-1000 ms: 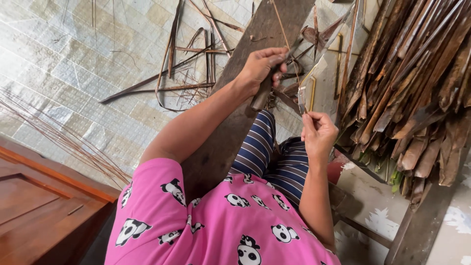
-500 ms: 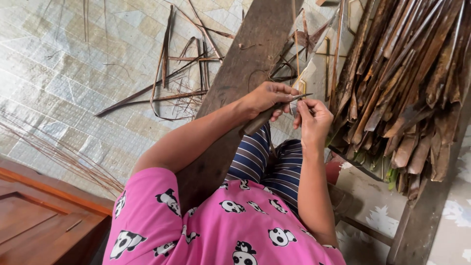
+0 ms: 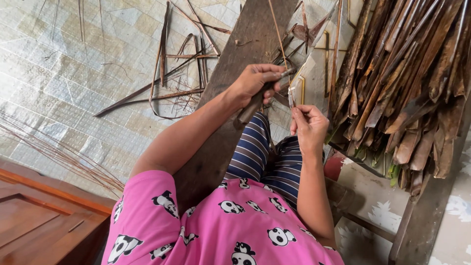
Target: Stripping the leafy material from palm leaf midribs using a knife to create sticks
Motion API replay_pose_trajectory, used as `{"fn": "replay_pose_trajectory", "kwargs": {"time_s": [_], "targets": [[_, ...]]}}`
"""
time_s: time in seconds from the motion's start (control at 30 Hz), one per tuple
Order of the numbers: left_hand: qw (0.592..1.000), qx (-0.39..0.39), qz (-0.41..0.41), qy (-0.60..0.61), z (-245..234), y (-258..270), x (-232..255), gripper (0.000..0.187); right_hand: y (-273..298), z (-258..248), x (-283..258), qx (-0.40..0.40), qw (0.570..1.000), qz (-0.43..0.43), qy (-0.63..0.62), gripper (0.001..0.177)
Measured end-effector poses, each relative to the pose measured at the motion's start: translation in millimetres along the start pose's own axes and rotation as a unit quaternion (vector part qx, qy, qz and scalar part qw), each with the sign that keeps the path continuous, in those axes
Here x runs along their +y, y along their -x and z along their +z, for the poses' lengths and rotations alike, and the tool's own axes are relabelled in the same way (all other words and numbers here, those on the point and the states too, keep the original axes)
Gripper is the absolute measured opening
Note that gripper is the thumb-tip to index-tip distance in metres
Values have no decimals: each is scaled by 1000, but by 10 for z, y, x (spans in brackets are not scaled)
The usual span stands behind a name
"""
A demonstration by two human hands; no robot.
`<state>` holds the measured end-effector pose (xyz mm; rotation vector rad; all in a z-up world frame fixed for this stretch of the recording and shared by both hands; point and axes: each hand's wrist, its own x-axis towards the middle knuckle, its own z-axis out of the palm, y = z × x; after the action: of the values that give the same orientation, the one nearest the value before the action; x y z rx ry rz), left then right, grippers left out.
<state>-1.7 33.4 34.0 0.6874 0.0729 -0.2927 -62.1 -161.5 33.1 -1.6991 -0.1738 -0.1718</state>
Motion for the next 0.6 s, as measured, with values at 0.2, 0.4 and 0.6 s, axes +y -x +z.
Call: {"fn": "replay_pose_trajectory", "kwargs": {"time_s": [0.2, 0.4, 0.6], "targets": [[998, 48, 29, 23, 20, 165, 423, 40, 46, 36, -271, -12, 993, 114, 0, 2], [992, -85, -74, -50, 129, 249, 83, 25, -133, 47, -132, -4, 988, 110, -107, 8], [987, -103, -101, -67, -35, 6, -160, 16, -151, 50, -84, -20, 981, 133, -140, 11]]}}
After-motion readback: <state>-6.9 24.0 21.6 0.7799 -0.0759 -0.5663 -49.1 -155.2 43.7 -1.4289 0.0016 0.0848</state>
